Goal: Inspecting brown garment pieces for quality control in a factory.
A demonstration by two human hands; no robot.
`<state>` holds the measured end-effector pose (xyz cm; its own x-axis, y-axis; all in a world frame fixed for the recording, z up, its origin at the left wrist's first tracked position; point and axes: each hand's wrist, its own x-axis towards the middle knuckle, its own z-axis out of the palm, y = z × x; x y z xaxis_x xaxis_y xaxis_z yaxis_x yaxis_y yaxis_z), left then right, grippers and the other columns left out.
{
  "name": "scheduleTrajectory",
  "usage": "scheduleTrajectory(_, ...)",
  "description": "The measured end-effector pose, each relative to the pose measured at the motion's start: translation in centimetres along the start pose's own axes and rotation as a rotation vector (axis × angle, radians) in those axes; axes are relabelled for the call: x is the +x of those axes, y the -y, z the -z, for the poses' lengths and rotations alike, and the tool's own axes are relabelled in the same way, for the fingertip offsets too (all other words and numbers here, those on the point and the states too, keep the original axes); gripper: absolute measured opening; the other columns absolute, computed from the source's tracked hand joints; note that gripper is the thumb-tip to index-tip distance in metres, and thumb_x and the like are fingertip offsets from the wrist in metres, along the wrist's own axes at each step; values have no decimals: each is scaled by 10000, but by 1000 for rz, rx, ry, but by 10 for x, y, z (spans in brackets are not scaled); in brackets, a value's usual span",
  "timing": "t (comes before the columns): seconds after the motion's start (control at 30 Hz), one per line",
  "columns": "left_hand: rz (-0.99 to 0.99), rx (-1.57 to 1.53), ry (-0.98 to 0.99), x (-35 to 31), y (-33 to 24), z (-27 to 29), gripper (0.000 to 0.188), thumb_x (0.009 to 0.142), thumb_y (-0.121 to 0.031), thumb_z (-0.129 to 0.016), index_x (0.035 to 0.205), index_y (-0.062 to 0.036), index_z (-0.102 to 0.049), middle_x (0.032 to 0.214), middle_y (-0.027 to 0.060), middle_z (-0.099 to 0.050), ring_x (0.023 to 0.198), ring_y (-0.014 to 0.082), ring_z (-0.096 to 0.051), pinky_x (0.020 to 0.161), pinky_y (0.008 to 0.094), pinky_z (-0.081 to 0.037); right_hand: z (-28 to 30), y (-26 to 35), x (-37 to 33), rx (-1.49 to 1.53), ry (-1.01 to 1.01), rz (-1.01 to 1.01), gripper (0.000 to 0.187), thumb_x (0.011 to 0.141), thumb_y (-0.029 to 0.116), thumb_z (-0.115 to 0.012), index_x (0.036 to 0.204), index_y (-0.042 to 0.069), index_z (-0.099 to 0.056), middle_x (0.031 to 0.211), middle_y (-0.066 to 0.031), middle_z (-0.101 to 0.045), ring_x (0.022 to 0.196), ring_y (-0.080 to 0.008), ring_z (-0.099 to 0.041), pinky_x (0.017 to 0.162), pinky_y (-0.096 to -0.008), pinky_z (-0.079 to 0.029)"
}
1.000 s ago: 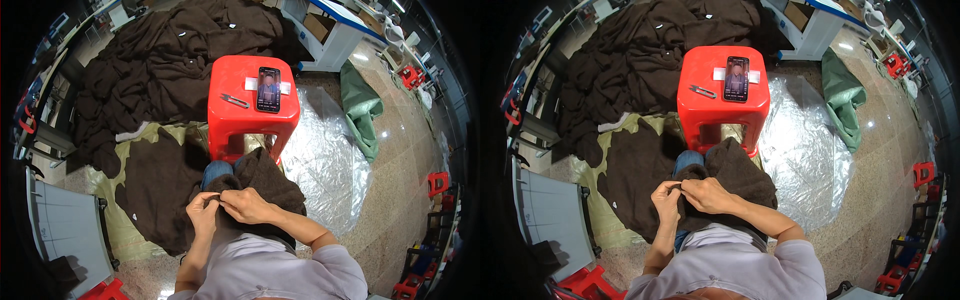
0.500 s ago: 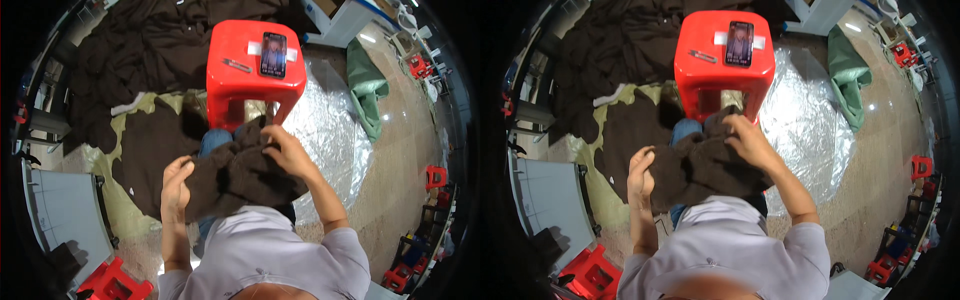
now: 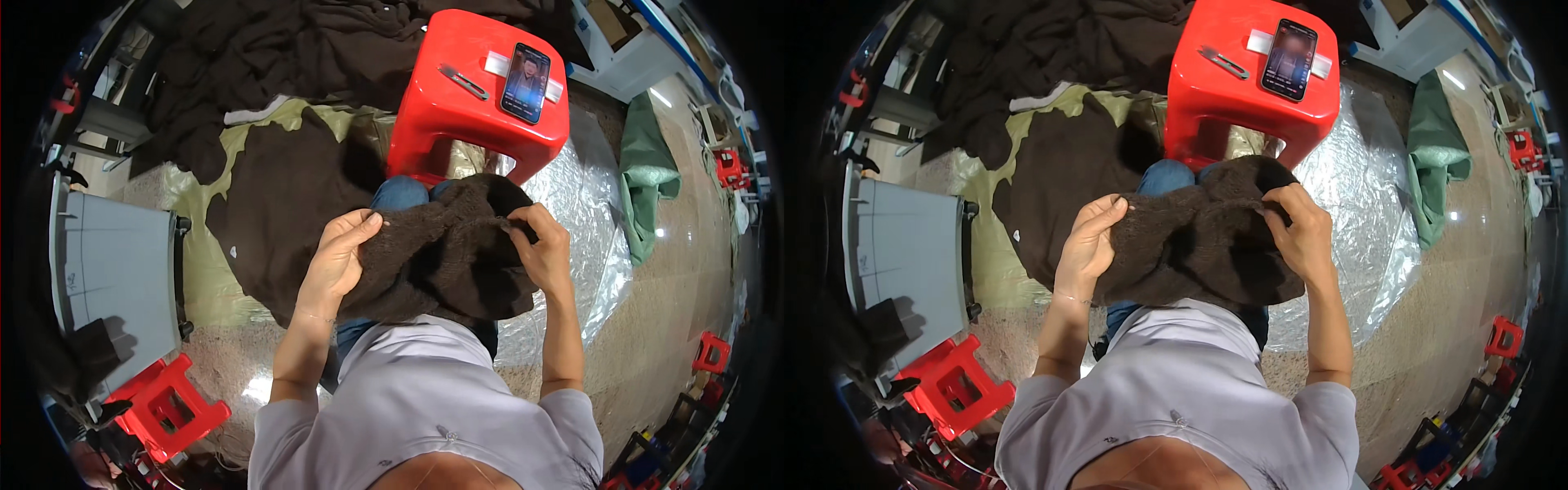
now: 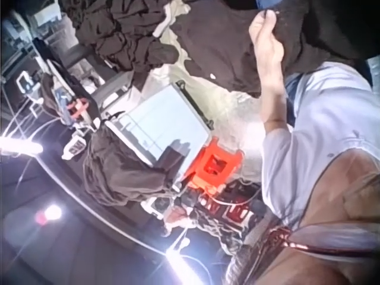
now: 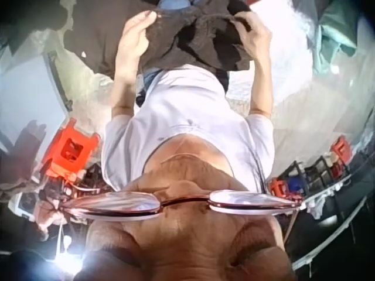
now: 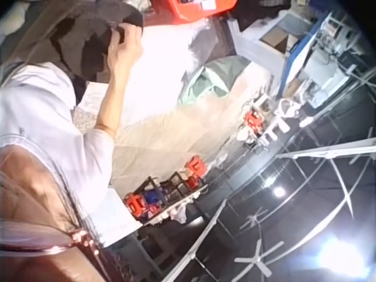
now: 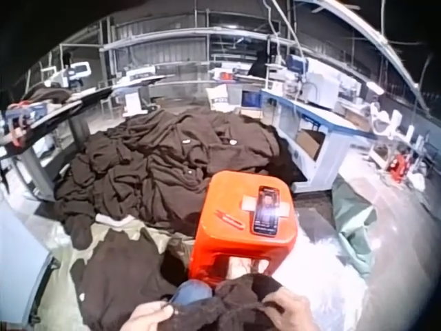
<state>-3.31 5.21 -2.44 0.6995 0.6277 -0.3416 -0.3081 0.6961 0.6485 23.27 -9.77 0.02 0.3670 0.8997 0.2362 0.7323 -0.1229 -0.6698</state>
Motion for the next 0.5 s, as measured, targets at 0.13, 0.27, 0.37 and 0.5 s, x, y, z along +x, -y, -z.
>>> scheduleTrajectory(0.13,-7,8,-23,0,1,-1,139,960,-109,-613,998,15,-662,954,78,-708,877,123,-665,841,249,-517,-2,3,-1,-117,128,-62,257,723,-82,-705,959,15,-676,851,-107,-647,785,-254,-661,687,-314,-507)
scheduleTrajectory(0.27,-12,7,-39,3,7,-13,138,952,-97,-622,1003,23,-665,953,77,-709,863,115,-663,825,245,-520,-11,21,0,3,-22,69,284,693,-109,-688,946,20,-684,843,-103,-663,774,-256,-674,673,-306,-520)
scheduleTrajectory(0.37,-33,66,-59,8,21,-28,132,931,-91,-655,981,29,-678,945,65,-706,842,96,-651,794,226,-514,-29,44,-5,-8,-250,464,326,654,-66,-702,961,43,-696,874,-88,-691,728,-225,-679,599,-297,-521)
scheduleTrajectory(0.5,-64,83,-20,9,34,-42,132,935,-87,-653,999,25,-682,943,48,-695,842,77,-625,793,218,-497,-56,59,-7,-7,-335,603,342,634,-38,-721,962,53,-692,869,-75,-696,653,-183,-658,548,-279,-507)
